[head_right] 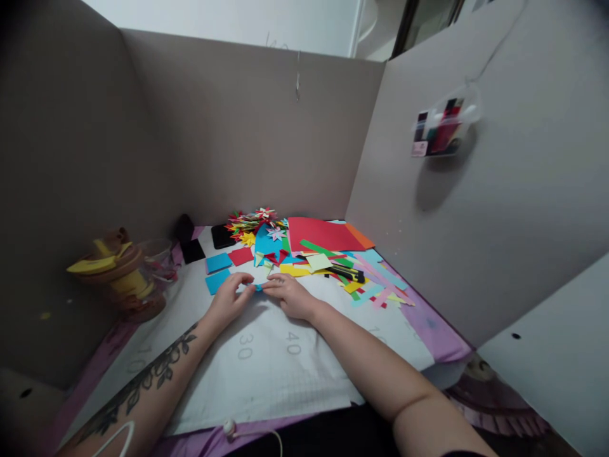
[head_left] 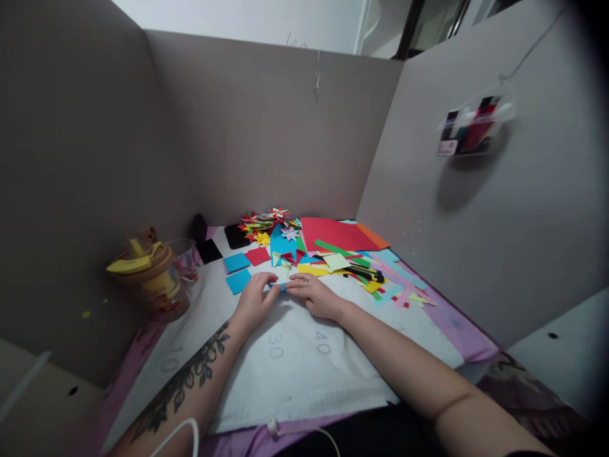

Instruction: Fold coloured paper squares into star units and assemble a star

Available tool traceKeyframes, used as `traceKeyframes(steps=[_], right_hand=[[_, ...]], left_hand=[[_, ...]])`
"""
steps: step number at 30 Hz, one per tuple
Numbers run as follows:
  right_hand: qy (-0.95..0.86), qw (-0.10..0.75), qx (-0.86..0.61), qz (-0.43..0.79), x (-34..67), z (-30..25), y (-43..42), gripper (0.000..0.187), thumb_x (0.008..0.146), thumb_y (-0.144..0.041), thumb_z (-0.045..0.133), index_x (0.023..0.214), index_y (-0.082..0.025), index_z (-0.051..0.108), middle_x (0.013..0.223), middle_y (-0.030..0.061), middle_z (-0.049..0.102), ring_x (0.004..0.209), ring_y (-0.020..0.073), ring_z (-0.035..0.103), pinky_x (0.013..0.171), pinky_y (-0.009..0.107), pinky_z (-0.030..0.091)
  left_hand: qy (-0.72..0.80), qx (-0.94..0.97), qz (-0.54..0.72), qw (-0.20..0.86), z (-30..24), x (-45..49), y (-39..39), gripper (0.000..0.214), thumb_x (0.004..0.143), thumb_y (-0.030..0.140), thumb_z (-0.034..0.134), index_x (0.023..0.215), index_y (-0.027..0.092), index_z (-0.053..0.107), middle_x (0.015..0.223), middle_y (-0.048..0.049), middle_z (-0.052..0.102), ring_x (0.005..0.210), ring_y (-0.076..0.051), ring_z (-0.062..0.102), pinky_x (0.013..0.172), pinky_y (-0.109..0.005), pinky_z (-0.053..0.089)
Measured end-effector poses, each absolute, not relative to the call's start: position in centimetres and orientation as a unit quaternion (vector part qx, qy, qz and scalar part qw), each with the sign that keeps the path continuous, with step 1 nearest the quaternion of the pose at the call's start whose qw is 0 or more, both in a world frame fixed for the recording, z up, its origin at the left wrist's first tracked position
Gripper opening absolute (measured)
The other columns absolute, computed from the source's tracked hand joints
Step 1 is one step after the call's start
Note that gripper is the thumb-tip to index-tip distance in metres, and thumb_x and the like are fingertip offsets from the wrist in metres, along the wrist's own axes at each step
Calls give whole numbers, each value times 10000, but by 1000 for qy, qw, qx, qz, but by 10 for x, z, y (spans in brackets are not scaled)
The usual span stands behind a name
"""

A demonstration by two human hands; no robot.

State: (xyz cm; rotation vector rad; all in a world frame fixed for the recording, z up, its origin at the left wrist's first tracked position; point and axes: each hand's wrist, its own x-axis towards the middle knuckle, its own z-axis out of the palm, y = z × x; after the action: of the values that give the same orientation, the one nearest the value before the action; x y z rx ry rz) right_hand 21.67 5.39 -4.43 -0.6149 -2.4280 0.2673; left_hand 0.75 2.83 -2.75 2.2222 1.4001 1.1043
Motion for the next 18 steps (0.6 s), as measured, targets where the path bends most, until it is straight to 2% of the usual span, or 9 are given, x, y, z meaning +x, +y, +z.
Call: traceKeyframes(steps=[3,6,9,12,15,18], right_hand=[[-915,320,-228,90,214,-42,49,551,662,29,446,1121,-225,614,1134,62,632,1176,228,449,980,472,380],[-901,356,-227,99,211,-38,45,598,652,42,424,1157,-233,589,1155,59,611,1199,224,425,1000,471,364],[-875,396,-256,112,209,-36,42,558,669,32,426,1128,-230,607,1261,74,520,1223,226,398,1018,469,341],[-855,399,-294,155,209,-36,40,447,692,8,445,999,-230,664,1310,70,459,1212,226,414,998,438,365],[-845,382,-310,209,208,-37,40,384,707,-16,472,959,-217,680,1152,79,555,1099,208,508,925,382,431],[-832,395,-309,237,206,-36,40,347,734,-38,472,958,-199,682,964,69,614,926,174,579,846,336,470]], left_hand=[[453,812,351,113,-26,12,22,133,808,256,520,907,196,586,918,-56,631,902,-197,550,832,-318,411],[463,788,386,123,-26,14,23,116,812,211,489,847,199,600,876,-45,640,852,-176,563,801,-298,422],[506,701,463,197,-26,14,26,96,776,245,528,820,182,586,834,-31,637,737,-147,567,699,-264,448],[514,604,523,312,-26,14,31,139,720,282,574,794,167,546,732,-3,600,644,-123,555,601,-231,445],[499,548,545,393,-29,16,33,197,677,303,604,776,167,501,656,31,543,578,-101,533,560,-214,437],[497,539,535,420,-33,18,33,196,663,280,594,759,180,455,611,55,505,531,-86,509,526,-199,414]])
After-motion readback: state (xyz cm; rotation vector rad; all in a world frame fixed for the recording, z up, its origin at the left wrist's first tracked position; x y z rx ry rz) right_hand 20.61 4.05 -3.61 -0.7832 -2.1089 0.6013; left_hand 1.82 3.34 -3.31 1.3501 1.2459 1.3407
